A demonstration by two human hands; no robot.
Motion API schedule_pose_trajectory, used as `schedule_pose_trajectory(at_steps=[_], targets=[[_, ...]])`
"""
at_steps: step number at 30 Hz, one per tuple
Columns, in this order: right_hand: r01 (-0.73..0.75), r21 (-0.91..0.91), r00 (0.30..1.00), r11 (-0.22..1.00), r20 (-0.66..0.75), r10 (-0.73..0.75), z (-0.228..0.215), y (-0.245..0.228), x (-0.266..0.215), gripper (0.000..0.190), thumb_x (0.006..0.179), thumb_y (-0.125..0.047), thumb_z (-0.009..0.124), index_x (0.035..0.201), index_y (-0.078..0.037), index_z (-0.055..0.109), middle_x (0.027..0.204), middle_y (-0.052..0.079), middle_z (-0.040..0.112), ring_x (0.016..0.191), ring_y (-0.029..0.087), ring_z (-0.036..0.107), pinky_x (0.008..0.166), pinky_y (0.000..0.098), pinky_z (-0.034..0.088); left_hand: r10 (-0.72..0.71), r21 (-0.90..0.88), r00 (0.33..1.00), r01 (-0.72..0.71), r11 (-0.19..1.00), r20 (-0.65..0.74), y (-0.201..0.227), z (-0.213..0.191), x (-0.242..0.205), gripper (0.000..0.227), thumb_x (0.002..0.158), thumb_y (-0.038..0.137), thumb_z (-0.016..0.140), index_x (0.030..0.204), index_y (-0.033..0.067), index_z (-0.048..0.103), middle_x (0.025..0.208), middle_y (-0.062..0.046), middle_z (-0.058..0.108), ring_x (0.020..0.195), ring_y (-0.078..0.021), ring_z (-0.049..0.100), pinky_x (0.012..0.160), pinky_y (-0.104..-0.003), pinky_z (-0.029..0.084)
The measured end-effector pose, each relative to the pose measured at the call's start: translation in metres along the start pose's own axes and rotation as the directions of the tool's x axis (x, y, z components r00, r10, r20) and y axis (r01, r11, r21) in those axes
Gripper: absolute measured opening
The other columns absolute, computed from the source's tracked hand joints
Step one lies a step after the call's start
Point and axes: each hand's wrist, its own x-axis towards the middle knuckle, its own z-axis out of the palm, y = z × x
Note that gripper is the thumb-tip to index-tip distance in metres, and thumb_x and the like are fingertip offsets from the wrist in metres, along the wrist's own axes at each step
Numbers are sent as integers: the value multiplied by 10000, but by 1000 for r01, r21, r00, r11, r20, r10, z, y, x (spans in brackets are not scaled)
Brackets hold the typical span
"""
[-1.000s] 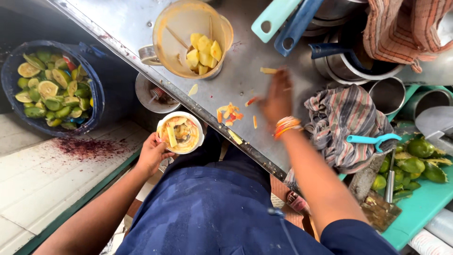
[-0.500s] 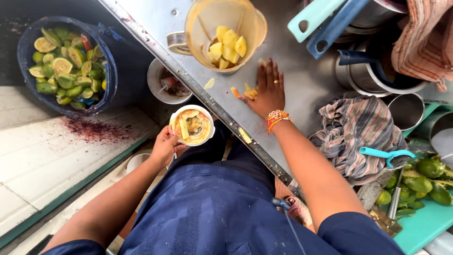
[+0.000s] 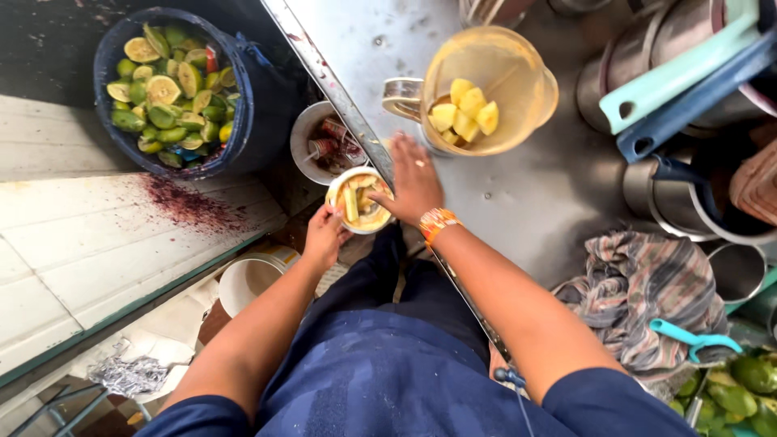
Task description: The person peels an apple using a peeler, slices the fruit with a knife into a blender jar, adds sugar with a spoon, and then places the jar on a blender base to process it.
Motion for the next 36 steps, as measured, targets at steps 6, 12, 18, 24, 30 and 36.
schedule_pose_trajectory(at_steps=[6, 12, 18, 24, 30, 36], targets=[[194, 588, 968, 785, 16, -251, -33, -72, 42, 782, 988, -347, 646, 1610, -20, 303, 1675, 224, 337, 1581, 392, 296, 1301, 457, 246, 197, -276, 980, -197, 941, -26, 59, -19, 30, 109, 1075, 167, 691, 1174, 125, 670, 823, 29, 545, 678, -83, 504, 800, -382, 603], [66, 569, 998, 819, -31, -59, -121, -102, -26, 504, 962, -247, 700, 1395, -32, 557, 1441, 177, 612, 1350, 344, 596, 1134, 421, 462, 552, 58, 795, -557, 829, -254, 222, -54, -9, 152, 950, 75, 732, 1097, 43, 711, 882, 7, 651, 651, -85, 480, 584, -285, 364], [-241, 533, 966, 811, 56, 251, -142, -64, -95, 314, 932, -154, 700, 1230, -60, 665, 1122, 92, 741, 1044, 184, 725, 886, 343, 599, 839, 953, 460, -58, -298, 290, 357, -104, 14, 144, 911, 112, 695, 1044, 58, 680, 1036, -201, 681, 975, -408, 644, 793, -522, 518], [-349, 579, 915, 737, 38, 403, -153, -39, -132, 297, 967, -138, 665, 1226, 6, 642, 1051, 103, 725, 966, 173, 703, 813, 310, 592, 827, 971, 521, -17, -240, 213, 401, -100, 57, 170, 1059, 83, 531, 1176, 3, 626, 1130, -229, 660, 1013, -416, 676, 800, -531, 575], [-474, 697, 839, 539, 172, 516, -150, -24, -162, 310, 977, -158, 639, 1224, 29, 634, 1015, 117, 733, 901, 178, 721, 766, 320, 600, 934, 950, 200, -167, -265, 296, 381, -59, 49, 165, 940, 74, 661, 1102, 89, 689, 1143, -136, 654, 1063, -356, 643, 790, -468, 567], [-500, 759, 769, 418, 166, 618, -158, -25, -167, 335, 995, -184, 597, 1254, 28, 621, 1043, 127, 721, 912, 190, 707, 772, 324, 596, 835, 599, 527, -723, 345, 156, 383, -35, 31, 213, 965, 65, 754, 1168, 16, 714, 999, -84, 757, 882, -178, 718, 795, -340, 563]])
